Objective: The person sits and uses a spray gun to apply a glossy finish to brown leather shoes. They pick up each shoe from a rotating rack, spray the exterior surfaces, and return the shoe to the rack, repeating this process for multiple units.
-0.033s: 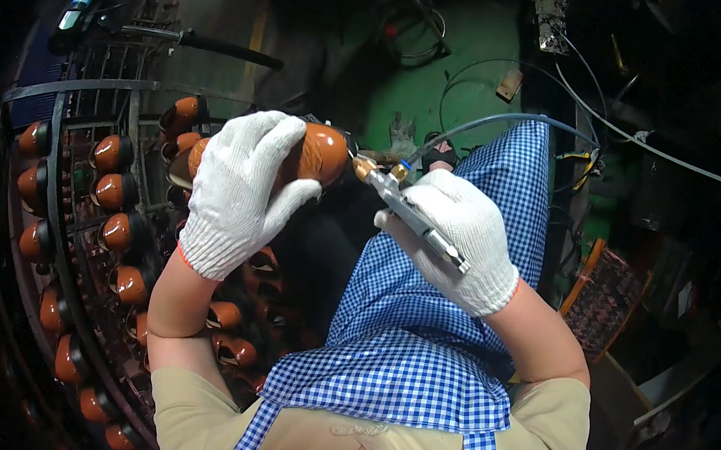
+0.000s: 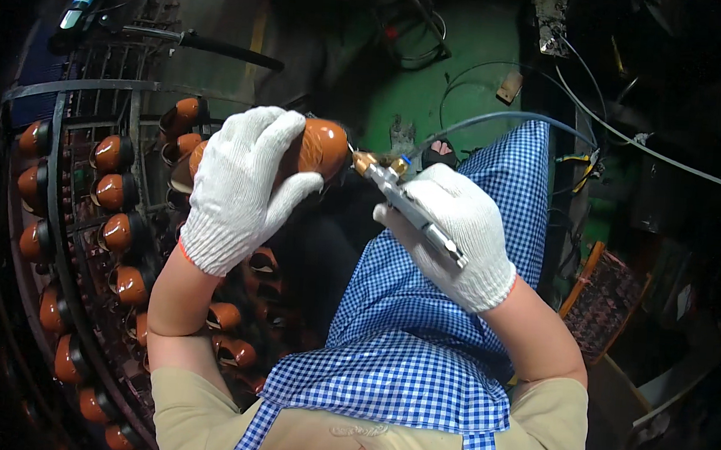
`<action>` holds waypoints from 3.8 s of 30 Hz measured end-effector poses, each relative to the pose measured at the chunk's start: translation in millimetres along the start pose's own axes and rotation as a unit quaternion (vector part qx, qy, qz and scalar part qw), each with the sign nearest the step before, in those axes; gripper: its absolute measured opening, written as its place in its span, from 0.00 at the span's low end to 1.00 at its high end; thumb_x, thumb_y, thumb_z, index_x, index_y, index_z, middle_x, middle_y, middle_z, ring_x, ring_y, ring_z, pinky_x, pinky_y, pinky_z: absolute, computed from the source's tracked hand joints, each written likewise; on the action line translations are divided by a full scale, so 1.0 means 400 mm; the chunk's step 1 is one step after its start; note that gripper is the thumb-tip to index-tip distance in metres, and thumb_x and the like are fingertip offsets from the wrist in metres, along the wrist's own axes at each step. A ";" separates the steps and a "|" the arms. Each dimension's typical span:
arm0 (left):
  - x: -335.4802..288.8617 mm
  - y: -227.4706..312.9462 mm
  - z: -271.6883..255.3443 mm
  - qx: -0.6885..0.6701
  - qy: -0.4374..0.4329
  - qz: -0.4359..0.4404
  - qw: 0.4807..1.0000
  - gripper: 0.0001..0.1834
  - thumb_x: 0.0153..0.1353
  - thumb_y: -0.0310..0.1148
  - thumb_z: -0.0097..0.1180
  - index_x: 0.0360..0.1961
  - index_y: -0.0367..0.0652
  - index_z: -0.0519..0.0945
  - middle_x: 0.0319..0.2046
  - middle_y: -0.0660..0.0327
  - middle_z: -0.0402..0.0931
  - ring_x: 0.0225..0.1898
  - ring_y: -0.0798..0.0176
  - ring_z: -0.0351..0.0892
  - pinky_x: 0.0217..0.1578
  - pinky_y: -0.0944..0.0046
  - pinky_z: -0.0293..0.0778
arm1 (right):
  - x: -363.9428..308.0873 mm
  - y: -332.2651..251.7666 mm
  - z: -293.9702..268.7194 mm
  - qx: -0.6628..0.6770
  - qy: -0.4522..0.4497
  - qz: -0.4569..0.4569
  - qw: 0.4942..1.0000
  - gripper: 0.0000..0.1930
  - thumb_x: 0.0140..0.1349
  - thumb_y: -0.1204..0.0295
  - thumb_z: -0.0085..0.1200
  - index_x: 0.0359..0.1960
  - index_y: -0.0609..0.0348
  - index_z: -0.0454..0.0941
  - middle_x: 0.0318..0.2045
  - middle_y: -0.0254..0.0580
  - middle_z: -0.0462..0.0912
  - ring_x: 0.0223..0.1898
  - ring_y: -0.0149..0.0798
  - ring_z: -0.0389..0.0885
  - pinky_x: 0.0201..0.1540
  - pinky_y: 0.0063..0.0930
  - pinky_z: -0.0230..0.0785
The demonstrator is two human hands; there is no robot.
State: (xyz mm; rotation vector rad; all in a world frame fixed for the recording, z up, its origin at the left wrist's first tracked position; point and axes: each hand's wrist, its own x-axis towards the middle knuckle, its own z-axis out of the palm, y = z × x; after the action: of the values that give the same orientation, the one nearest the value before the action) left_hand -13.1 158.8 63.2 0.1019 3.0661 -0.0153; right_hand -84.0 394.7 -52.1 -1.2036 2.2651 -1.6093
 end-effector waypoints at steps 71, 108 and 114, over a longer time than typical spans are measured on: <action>0.133 -0.207 0.090 0.030 0.003 -0.249 0.968 0.38 0.71 0.67 0.51 0.56 0.37 0.78 0.54 0.39 0.81 0.57 0.37 0.83 0.61 0.48 0.74 | -0.172 -0.090 0.186 0.085 0.005 -0.044 0.995 0.11 0.56 0.70 0.75 0.38 0.56 0.85 0.28 0.40 0.83 0.27 0.42 0.83 0.29 0.32 0.77; -0.044 -0.159 -0.049 -0.509 -0.070 -0.204 0.833 0.16 0.69 0.34 0.59 0.54 0.39 0.77 0.61 0.49 0.80 0.62 0.55 0.81 0.65 0.58 0.74 | 0.003 -0.046 0.301 0.637 0.099 0.334 0.688 0.18 0.77 0.59 0.59 0.54 0.60 0.71 0.43 0.41 0.80 0.41 0.43 0.91 0.36 0.29 0.88; -0.160 -0.117 -0.041 -0.295 -0.110 0.020 0.949 0.43 0.51 0.21 0.64 0.73 0.39 0.69 0.75 0.46 0.65 0.75 0.46 0.67 0.75 0.55 0.63 | -0.006 0.003 0.329 0.585 0.101 0.329 0.734 0.15 0.78 0.63 0.58 0.54 0.60 0.74 0.42 0.38 0.82 0.37 0.33 0.87 0.35 0.24 0.83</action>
State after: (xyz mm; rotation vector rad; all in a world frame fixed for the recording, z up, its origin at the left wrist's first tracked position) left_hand 46.2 108.2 84.7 0.1158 2.7071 0.8211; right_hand -16.4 298.0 -110.8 0.1072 0.9576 -2.1728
